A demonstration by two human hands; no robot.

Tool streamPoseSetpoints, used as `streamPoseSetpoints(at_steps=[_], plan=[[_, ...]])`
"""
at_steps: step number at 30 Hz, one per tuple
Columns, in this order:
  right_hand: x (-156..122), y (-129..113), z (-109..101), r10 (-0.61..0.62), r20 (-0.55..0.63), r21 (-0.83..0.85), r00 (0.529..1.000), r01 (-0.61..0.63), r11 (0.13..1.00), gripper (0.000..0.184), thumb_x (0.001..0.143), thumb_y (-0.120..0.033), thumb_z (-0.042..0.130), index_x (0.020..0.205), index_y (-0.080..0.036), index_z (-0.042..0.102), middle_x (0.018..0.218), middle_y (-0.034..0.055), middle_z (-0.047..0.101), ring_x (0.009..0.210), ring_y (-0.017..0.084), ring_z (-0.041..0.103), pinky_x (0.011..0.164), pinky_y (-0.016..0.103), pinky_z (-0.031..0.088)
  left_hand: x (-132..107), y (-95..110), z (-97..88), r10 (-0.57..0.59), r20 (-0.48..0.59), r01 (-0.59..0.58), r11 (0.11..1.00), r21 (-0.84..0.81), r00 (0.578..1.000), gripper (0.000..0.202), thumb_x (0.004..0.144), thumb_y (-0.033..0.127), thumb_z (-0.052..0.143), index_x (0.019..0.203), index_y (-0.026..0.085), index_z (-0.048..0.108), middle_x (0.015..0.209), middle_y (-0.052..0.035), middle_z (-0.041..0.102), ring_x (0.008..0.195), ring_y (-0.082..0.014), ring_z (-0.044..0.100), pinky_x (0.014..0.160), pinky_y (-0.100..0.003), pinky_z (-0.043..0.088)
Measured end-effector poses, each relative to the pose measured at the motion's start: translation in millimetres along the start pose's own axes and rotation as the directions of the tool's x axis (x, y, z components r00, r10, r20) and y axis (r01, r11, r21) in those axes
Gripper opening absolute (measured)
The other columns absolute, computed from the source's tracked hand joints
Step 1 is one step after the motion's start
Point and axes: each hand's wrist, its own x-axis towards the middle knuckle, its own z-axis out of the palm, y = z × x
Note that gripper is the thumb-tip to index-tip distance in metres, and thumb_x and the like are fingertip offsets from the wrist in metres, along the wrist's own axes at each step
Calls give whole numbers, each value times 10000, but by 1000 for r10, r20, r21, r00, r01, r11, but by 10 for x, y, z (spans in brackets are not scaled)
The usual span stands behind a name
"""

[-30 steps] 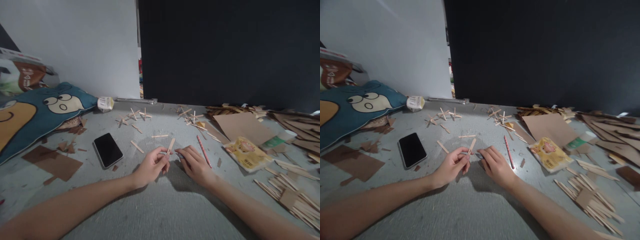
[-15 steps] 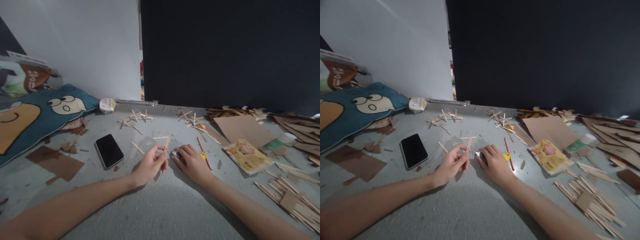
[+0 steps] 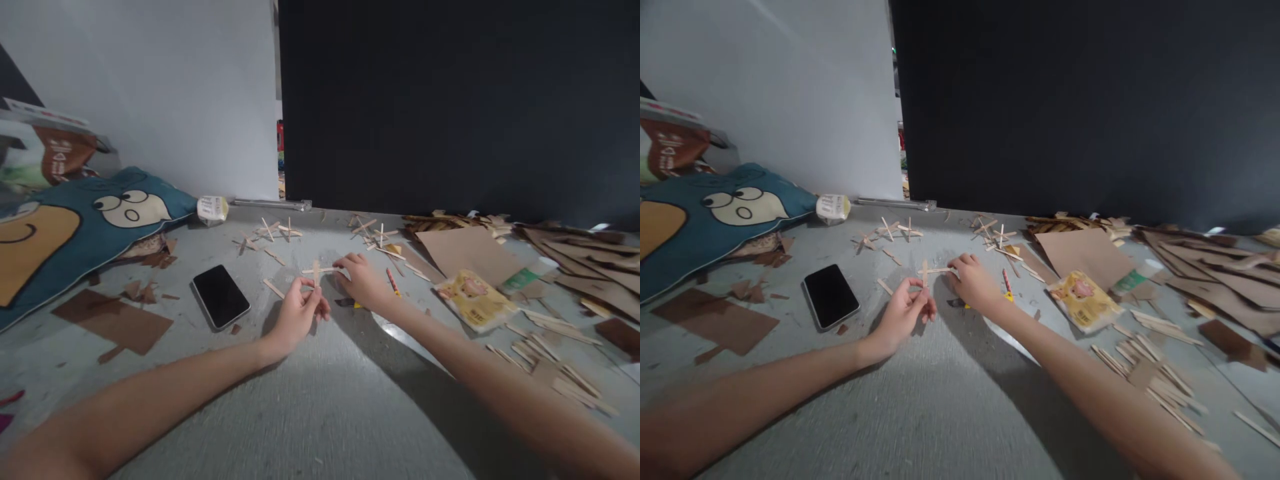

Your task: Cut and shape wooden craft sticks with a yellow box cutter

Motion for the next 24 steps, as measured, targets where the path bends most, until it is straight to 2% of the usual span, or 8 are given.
streamPoseSetpoints(at_steps=[4, 8, 12, 15, 17, 20, 22, 24], plan=[[295, -71, 141, 68, 77, -31, 995, -66, 997, 173, 977, -230, 645, 1123, -157, 702, 1207, 173, 633, 1144, 308, 552, 971, 432, 454, 37, -48, -18, 49, -21, -49, 999, 0, 999, 475, 918, 606, 648, 1100, 213, 453, 658, 26, 675, 543, -144, 616, 526, -256, 422], [314, -111, 251, 185, 109, -27, 977, -183, 983, 91, 964, -236, 655, 994, -164, 702, 1172, 186, 640, 1126, 323, 559, 914, 433, 449, 59, -78, -10, 74, -41, -74, 997, 4, 996, 480, 921, 577, 661, 1148, 206, 457, 723, 3, 709, 577, -148, 643, 547, -259, 451], [117, -96, 108, 256, 82, 47, 963, -261, 964, 94, 988, -214, 586, 1010, -162, 662, 1114, 176, 687, 1067, 291, 617, 869, 386, 455, 74, -82, 1, 72, -58, -72, 997, 3, 996, 463, 922, 572, 664, 1130, 216, 455, 757, 0, 714, 586, -148, 655, 562, -264, 470], [-134, -145, -73, 277, 71, 161, 958, -285, 945, 181, 1052, -243, 436, 1063, -185, 608, 872, 77, 734, 787, 209, 671, 718, 307, 471, 68, -67, 1, 75, -53, -74, 997, 12, 996, 474, 925, 581, 660, 1144, 214, 454, 773, -10, 718, 599, -154, 661, 580, -272, 482], [-315, -229, -150, 262, 53, 263, 964, -266, 927, 201, 1061, -335, 429, 1052, -208, 585, 812, 31, 741, 698, 175, 666, 667, 278, 477, 54, -55, 1, 92, -35, -91, 995, 37, 995, 467, 937, 573, 646, 1158, 208, 457, 785, -18, 721, 608, -157, 659, 590, -279, 488], [-524, -391, -174, 289, -1, 659, 957, -217, 720, 287, 981, -488, 553, 958, -208, 615, 694, 26, 722, 603, 175, 647, 591, 278, 480, 23, -38, 6, 116, -16, -114, 989, 97, 993, 416, 969, 533, 612, 1180, 205, 467, 801, -21, 724, 611, -151, 642, 601, -279, 489], [-588, -481, -167, 339, 30, 755, 940, -244, 608, 373, 928, -571, 602, 905, -201, 637, 642, 29, 704, 510, 162, 594, 514, 276, 449, 2, -23, 13, 126, 8, -126, 982, 141, 992, 389, 985, 507, 593, 1198, 204, 472, 800, -17, 722, 612, -147, 629, 604, -276, 485], [-597, -530, -173, 386, 33, 800, 922, -256, 543, 428, 891, -620, 634, 894, -192, 648, 602, 28, 686, 467, 156, 561, 472, 275, 428, -19, -2, 20, 132, 39, -136, 975, 173, 991, 375, 998, 496, 571, 1209, 201, 476, 779, -7, 708, 604, -143, 611, 599, -271, 475]])
